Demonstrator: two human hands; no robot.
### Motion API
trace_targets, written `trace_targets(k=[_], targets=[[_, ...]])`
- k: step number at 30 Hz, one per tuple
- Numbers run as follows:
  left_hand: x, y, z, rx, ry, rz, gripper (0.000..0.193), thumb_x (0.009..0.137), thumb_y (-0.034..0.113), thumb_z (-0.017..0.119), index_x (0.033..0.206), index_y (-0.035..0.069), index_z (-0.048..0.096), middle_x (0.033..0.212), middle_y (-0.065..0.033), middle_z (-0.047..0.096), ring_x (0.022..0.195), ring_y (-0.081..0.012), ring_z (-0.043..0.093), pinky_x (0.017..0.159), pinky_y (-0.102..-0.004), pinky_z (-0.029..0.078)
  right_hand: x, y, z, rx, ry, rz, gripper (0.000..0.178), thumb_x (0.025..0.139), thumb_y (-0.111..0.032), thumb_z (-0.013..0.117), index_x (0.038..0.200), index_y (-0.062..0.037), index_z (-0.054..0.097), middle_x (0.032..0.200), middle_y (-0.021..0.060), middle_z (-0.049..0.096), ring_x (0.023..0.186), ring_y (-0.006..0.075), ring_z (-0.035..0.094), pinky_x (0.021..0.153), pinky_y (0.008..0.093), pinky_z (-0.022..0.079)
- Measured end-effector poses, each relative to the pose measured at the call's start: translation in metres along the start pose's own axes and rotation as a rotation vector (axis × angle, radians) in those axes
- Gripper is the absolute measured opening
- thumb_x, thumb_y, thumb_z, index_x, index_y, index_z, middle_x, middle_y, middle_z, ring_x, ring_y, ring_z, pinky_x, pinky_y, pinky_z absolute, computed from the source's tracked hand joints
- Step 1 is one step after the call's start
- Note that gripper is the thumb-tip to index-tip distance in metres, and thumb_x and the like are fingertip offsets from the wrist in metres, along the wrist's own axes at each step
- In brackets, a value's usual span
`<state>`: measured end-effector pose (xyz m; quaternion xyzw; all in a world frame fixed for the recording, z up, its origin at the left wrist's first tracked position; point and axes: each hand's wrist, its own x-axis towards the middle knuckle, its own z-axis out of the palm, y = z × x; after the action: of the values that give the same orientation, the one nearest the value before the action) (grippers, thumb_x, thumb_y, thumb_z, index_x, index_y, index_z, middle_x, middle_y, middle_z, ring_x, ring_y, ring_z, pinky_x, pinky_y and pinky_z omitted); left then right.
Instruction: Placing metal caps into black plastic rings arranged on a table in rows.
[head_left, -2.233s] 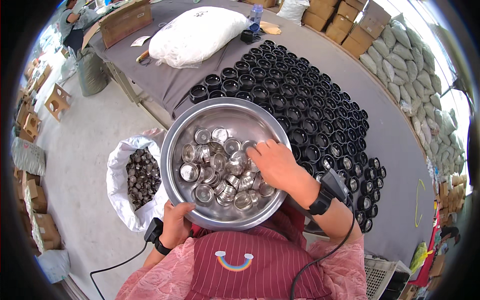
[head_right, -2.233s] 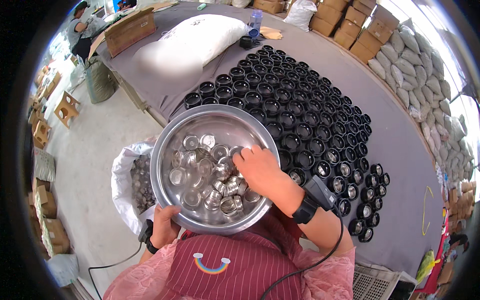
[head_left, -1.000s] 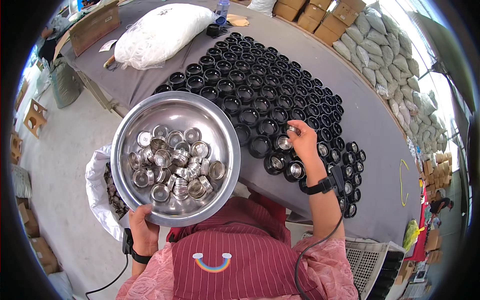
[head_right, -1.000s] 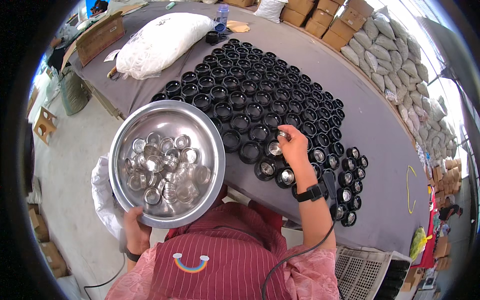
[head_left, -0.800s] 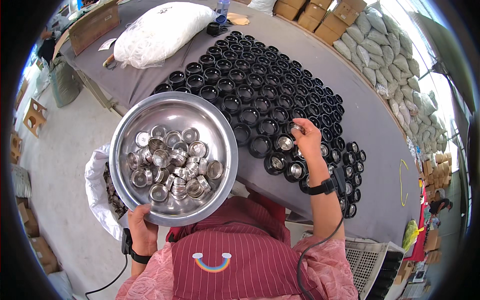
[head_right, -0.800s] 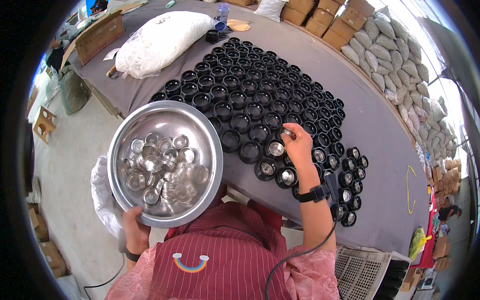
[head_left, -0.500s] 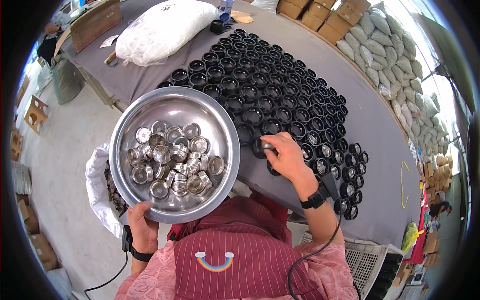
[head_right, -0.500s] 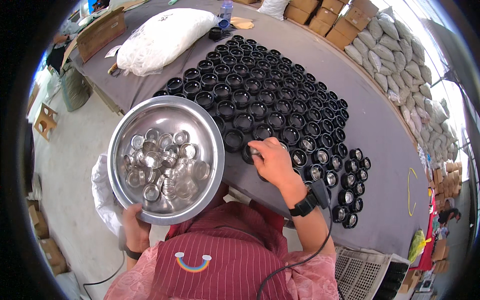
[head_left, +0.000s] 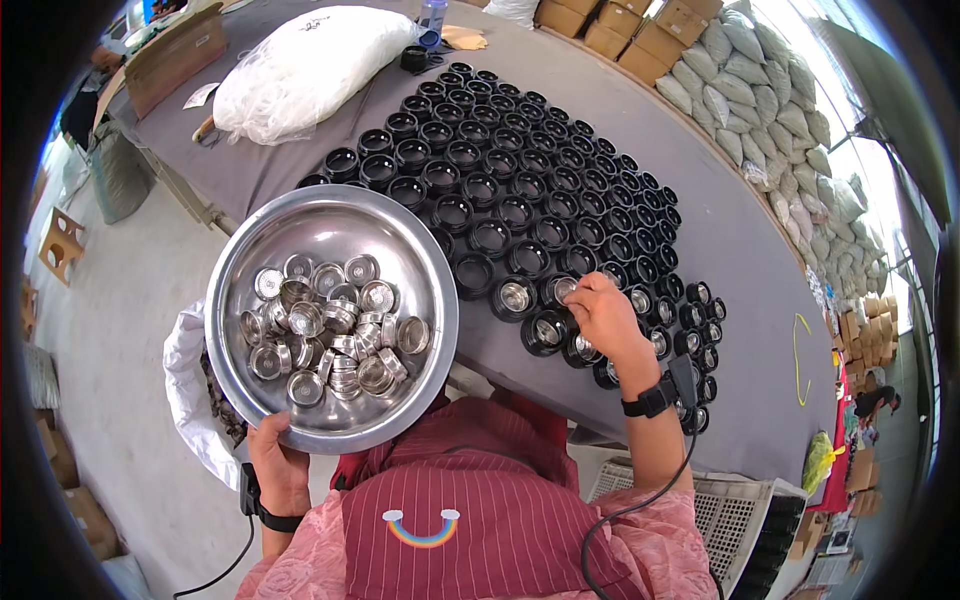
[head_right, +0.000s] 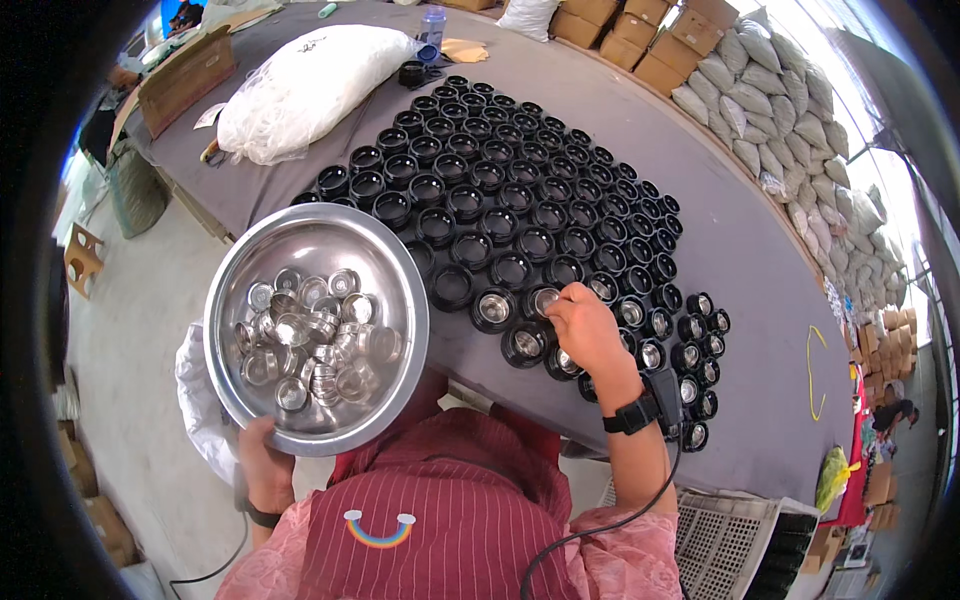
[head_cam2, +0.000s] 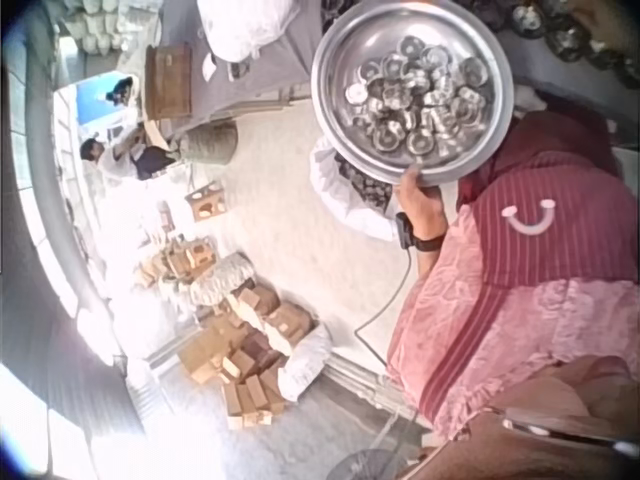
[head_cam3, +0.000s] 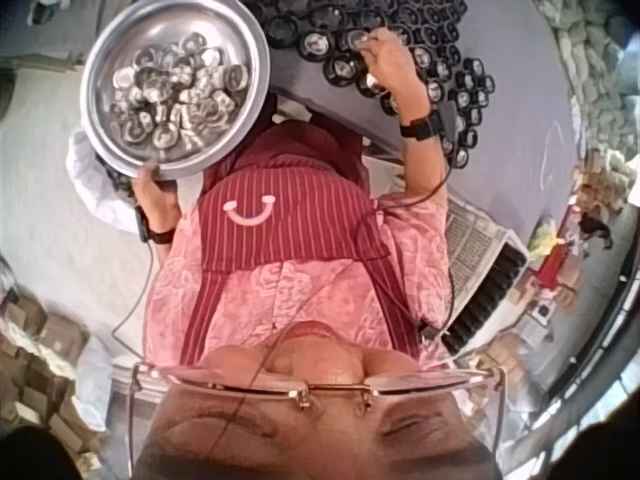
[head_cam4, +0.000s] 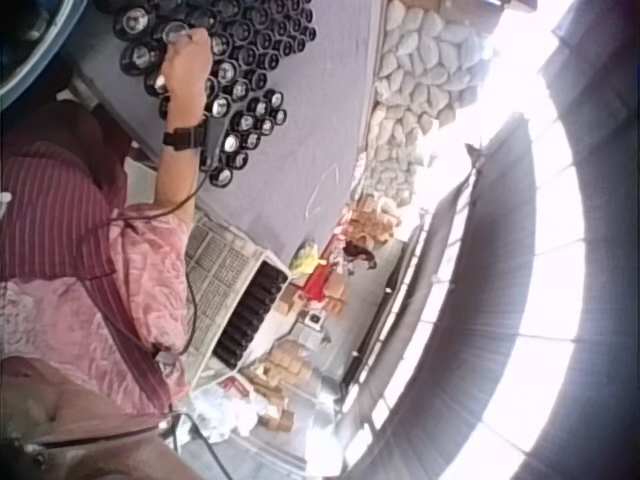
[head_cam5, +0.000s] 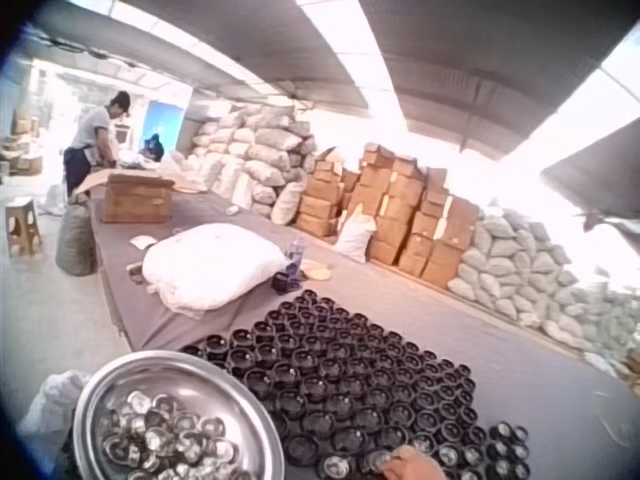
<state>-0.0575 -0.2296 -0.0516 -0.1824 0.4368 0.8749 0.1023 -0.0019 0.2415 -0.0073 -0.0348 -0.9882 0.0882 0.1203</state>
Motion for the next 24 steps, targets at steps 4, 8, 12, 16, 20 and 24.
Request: trace_targets(k=[4,8,12,16,20,24], targets=[[0.0,0.0,-0.001,-0.025,0.024,-0.035,0.043,0.078,-0.002,0.055,0.121,-0.002,0.056,0.113,-0.0099,0.064,0.099,-0.0229,0.064,0.092,-0.0378,0.051,0.0,0.013,0.004,0.202,0.005,0.078,0.012,0.08,-0.003,0.066,0.09,-0.0063,0.072,0.101,0.0101,0.061,0.09,0.0318,0.063,0.079,0.0404,0.052],[-0.001,-0.001,0.0,-0.029,0.032,-0.036,0.043,0.078,-0.002,0.055,0.121,-0.002,0.056,0.113,-0.0098,0.064,0.099,-0.023,0.064,0.092,-0.0379,0.051,0.0,0.007,-0.002,0.205,-0.024,0.05,0.013,0.079,-0.004,0.067,0.092,-0.006,0.07,0.101,0.0109,0.061,0.09,0.0327,0.063,0.078,0.0407,0.052],[-0.005,0.0,0.007,-0.016,0.044,-0.038,0.043,0.078,-0.001,0.056,0.121,-0.001,0.055,0.112,-0.0099,0.064,0.099,-0.0228,0.063,0.091,-0.0381,0.051,0.0,0.006,-0.007,0.073,-0.089,0.016,0.015,0.078,-0.004,0.067,0.093,-0.0053,0.069,0.1,0.0117,0.06,0.089,0.0329,0.062,0.079,0.0407,0.052],[-0.005,-0.001,0.009,-0.029,0.071,-0.035,0.043,0.078,-0.002,0.056,0.121,-0.001,0.055,0.112,-0.0096,0.064,0.098,-0.0224,0.063,0.09,-0.0378,0.051,0.006,0.008,-0.009,0.182,-0.072,0.019,0.013,0.078,-0.002,0.066,0.091,-0.0037,0.066,0.097,0.0122,0.058,0.088,0.0323,0.062,0.077,0.0397,0.051],[-0.003,-0.001,0.007,-0.027,0.077,-0.03,0.044,0.078,-0.001,0.056,0.121,0.0,0.055,0.111,-0.0093,0.064,0.098,-0.0224,0.063,0.09,-0.0378,0.052,0.012,0.006,-0.012,0.386,-0.081,0.196,0.009,0.079,-0.002,0.066,0.087,-0.0022,0.063,0.094,0.0125,0.057,0.085,0.0334,0.061,0.074,0.04,0.05],[-0.002,-0.003,-0.002,-0.003,0.028,-0.053,0.045,0.077,-0.001,0.056,0.122,-0.001,0.055,0.111,-0.0087,0.064,0.099,-0.0224,0.063,0.091,-0.0374,0.051,0.037,-0.011,-0.009,0.326,-0.017,0.129,0.008,0.081,-0.004,0.065,0.088,-0.0022,0.063,0.092,0.013,0.058,0.084,0.0348,0.061,0.074,0.042,0.049]])
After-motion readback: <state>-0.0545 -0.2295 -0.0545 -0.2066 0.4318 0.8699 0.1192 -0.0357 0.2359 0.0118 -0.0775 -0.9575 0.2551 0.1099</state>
